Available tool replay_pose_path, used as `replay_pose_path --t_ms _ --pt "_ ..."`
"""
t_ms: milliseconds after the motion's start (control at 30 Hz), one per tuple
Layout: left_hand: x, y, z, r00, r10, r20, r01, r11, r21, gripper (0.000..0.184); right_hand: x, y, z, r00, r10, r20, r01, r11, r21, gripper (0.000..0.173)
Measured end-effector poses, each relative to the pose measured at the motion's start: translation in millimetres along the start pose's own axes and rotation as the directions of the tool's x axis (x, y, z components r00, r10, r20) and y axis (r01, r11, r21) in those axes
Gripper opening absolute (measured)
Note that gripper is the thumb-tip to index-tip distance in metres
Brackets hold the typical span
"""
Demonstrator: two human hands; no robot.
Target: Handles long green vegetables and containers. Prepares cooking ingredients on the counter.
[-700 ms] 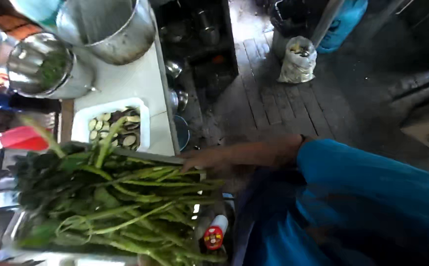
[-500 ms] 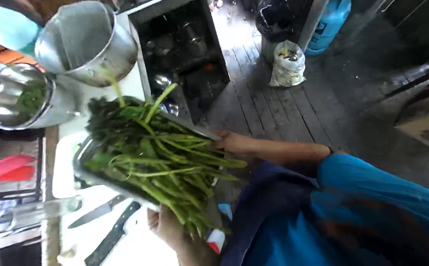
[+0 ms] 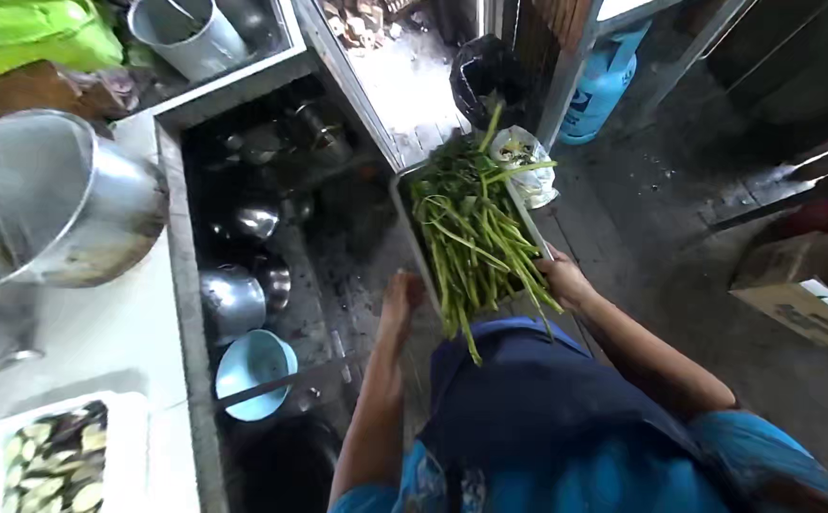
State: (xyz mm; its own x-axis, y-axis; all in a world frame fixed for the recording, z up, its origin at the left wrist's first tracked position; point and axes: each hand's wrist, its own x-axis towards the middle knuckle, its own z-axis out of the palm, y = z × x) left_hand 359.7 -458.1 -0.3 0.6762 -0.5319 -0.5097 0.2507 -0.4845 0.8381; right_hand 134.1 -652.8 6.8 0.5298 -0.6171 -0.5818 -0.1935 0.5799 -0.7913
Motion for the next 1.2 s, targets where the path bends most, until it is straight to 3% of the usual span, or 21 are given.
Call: replay_pose_path --t_ms 167,300,433,567,700,867,967,1067,1133,1200 --pt "122 3 36 0.953 -0.285 0.103 0.265 0.949 0.173 0.046 77 -14 -72 0.982 0.01 -0.19 -0.022 0.998 -0.065 0.051" --pt "236 1 67 0.911 -0.401 0.093 0.362 0.888 0.283 0.045 156 -30 -106 0.948 0.073 -0.309 -0.102 0.992 -0.078 0.056" --pt "375 -3 108 0.869 -0.482 0.111 0.41 0.828 0.384 0.046 261 -26 -146 0.934 0.172 -0.313 -0.185 0.983 -0.013 0.064" --pt "508 -1 158 0.857 -0.501 0.123 0.349 0.74 0.575 0.044 358 -43 -179 0.93 0.216 -0.298 -0.209 0.976 0.053 0.071" --pt "602 16 213 0.816 -0.541 0.203 0.18 0.573 0.8 0.043 426 -66 -202 0.924 0.249 -0.292 -0.23 0.968 0.097 0.074" --pt "715 3 295 0.851 -0.468 0.239 0.018 0.481 0.876 0.043 493 -59 -232 0.915 0.277 -0.293 -0.255 0.961 0.112 0.072" --pt "768 -18 346 0.856 -0.454 0.247 0.09 0.601 0.794 0.043 524 -34 -248 0.908 0.27 -0.32 -0.242 0.962 0.124 0.068" --pt "803 -46 392 0.818 -0.522 0.241 0.309 0.753 0.581 0.041 546 -3 -263 0.89 0.281 -0.358 -0.261 0.96 0.103 0.061" --pt "817 -64 418 0.804 -0.542 0.244 0.345 0.76 0.551 0.042 554 16 -271 0.871 0.309 -0.381 -0.286 0.951 0.118 0.06" --pt "828 -81 441 0.835 -0.508 0.211 0.312 0.754 0.578 0.054 558 29 -277 0.846 0.349 -0.404 -0.327 0.937 0.125 0.059"
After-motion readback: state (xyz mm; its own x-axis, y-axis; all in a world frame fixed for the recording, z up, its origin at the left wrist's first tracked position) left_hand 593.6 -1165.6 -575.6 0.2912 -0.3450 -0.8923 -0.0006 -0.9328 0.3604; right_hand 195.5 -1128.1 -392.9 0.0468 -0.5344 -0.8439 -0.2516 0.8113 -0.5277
